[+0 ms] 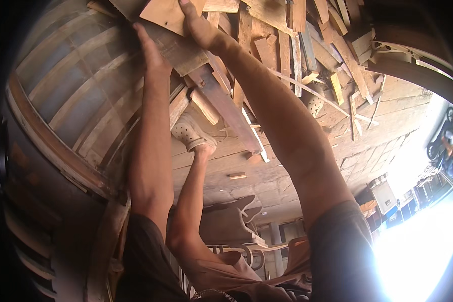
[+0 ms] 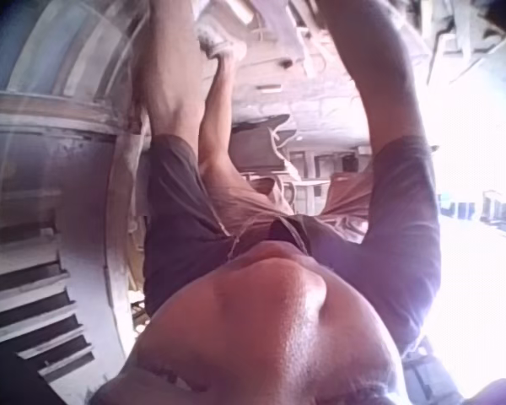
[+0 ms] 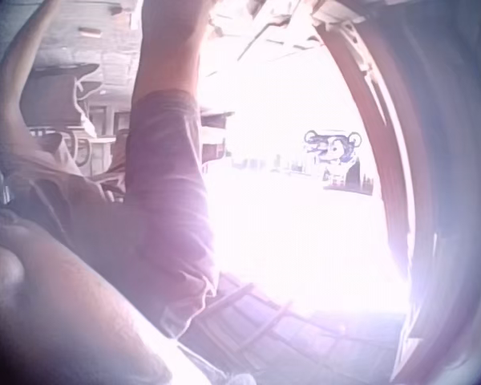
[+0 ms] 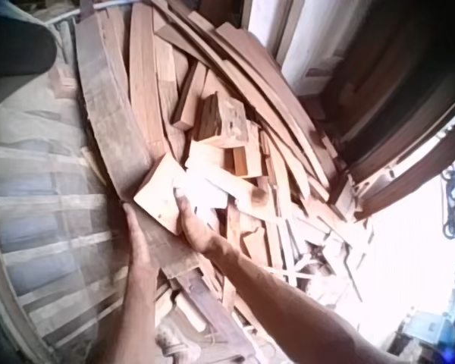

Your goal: The person picks up pieces of wood from a pile on the ground and loads them onto the back of a truck. They continue to gather and stack various wooden planks and scraps onto the truck bed throughout the video.

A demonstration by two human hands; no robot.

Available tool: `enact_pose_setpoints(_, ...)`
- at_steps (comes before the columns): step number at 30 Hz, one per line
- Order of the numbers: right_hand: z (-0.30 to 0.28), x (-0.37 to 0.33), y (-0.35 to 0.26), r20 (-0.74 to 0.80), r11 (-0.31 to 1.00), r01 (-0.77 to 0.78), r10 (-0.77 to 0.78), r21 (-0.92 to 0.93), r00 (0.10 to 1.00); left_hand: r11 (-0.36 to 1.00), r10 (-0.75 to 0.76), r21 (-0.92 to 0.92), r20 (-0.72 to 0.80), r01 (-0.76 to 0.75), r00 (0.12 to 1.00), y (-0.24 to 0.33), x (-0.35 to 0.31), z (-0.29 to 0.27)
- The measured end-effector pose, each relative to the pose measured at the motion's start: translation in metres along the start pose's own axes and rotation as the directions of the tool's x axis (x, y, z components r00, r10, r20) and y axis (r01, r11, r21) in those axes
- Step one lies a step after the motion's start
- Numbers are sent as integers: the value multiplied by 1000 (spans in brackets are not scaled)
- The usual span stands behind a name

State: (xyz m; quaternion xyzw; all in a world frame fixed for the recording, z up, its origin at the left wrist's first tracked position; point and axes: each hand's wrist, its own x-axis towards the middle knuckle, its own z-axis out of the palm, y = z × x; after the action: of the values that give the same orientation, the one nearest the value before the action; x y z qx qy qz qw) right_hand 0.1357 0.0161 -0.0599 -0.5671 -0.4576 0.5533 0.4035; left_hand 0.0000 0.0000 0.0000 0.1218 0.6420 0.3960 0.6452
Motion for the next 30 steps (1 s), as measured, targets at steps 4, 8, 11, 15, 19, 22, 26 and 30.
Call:
enact_pose_setpoints(4,15,3,-13,-38,997,48,-46,54,998,998,43,37,-26,-42,999,21,-7,-6)
enact_pose_setpoints(8,14,-13,-33,4,999,-14,14,29,1000,999,33,-30,-17,-33,999,14,0,-15)
enact_pose_setpoints(11,13,-13,-31,-76,999,0,3,45,997,997,73,-36,44,-72,996,11,4,-11)
enact_pose_setpoints(15,9,-17,-40,-76,957,-69,94,282,993,996,71,-64,67,-67,995,5,8,-18)
enact_pose_setpoints(19,-4,-6,-12,-86,920,-54,95,387,992,999,24,-32,44,-23,999,8,-6,7)
enact_pose_setpoints(22,-14,-23,-52,287,874,-383,300,299,910,996,21,-83,40,-18,999,8,-17,1)
enact_pose_setpoints(26,-50,-66,-112,459,841,-540,473,18,752,990,-12,-141,68,22,998,-2,-45,1)
enact_pose_setpoints(30,-78,-81,-134,577,894,-364,446,-260,684,987,-142,-76,-18,140,990,-10,-81,-16)
